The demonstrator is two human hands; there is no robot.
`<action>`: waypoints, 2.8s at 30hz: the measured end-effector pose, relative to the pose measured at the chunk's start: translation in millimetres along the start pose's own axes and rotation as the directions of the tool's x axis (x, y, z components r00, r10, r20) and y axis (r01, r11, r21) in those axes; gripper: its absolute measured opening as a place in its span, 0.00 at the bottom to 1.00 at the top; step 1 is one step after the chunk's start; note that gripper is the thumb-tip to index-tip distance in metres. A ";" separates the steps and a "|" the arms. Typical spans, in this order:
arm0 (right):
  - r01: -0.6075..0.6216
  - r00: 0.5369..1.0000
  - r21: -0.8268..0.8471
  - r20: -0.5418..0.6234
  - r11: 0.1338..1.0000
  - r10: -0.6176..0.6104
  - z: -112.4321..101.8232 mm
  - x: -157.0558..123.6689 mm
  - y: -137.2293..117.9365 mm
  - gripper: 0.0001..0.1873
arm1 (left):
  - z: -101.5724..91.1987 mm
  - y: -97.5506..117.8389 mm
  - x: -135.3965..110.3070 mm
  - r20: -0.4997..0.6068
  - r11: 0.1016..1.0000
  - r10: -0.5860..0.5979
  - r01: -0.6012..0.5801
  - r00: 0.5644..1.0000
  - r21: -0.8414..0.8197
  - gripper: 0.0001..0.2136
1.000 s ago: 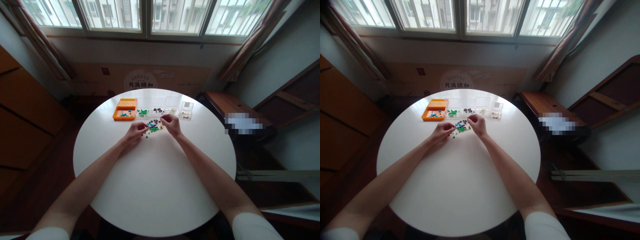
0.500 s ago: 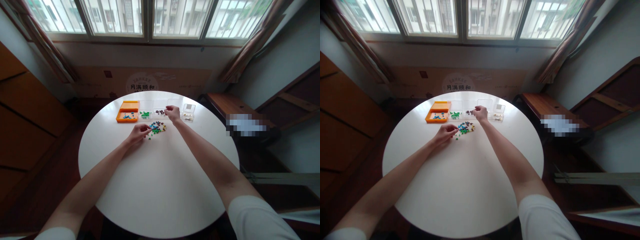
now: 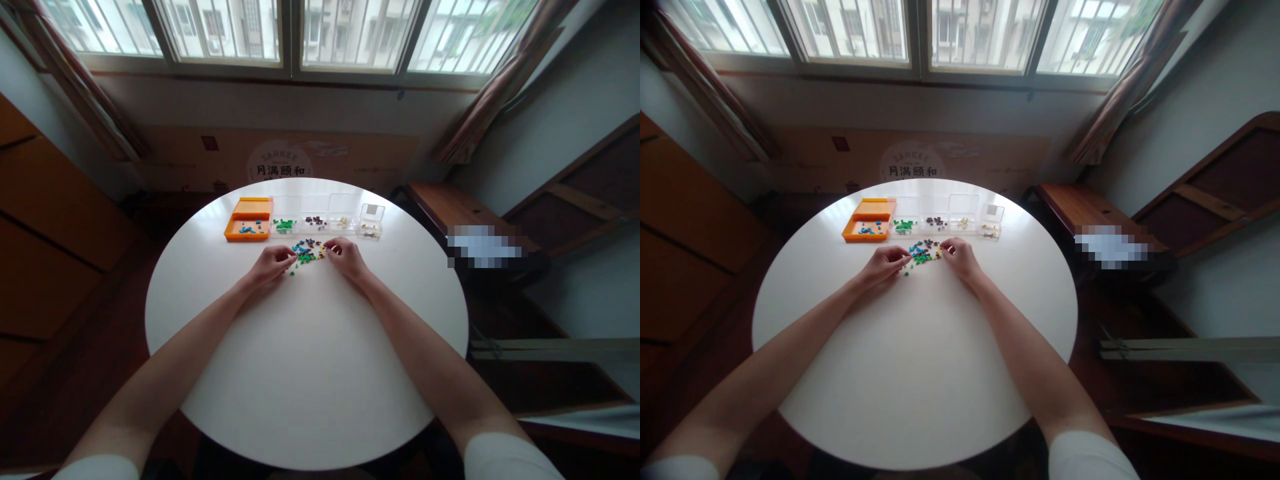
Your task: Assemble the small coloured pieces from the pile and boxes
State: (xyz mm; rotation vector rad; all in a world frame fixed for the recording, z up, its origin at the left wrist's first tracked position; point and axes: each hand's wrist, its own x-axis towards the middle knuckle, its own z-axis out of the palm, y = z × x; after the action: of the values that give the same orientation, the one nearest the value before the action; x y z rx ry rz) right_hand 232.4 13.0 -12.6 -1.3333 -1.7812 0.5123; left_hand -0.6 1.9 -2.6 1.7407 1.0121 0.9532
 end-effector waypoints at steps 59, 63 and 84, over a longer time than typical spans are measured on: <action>0.071 0.997 -0.184 0.027 0.980 -0.067 -7.8 -7.8 2.6 0.10 | 1.0 -0.7 -0.1 -0.005 1.000 -0.026 0.026 1.000 0.003 0.14; 0.058 0.998 -0.190 0.023 0.980 -0.055 -7.7 -7.3 3.3 0.09 | 0.6 -0.2 0.1 -0.002 1.000 -0.022 0.022 1.000 -0.001 0.14; -0.227 0.974 0.555 0.105 0.801 0.203 5.2 -6.9 -18.0 0.16 | 0.8 -0.1 -0.3 0.006 1.000 -0.031 0.031 1.000 0.006 0.14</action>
State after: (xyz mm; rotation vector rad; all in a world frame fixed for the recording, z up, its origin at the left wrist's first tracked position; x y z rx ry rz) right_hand 218.3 1.1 -5.0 -1.0989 -1.3490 1.1072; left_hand 0.0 1.4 -3.0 1.7267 1.0355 0.9257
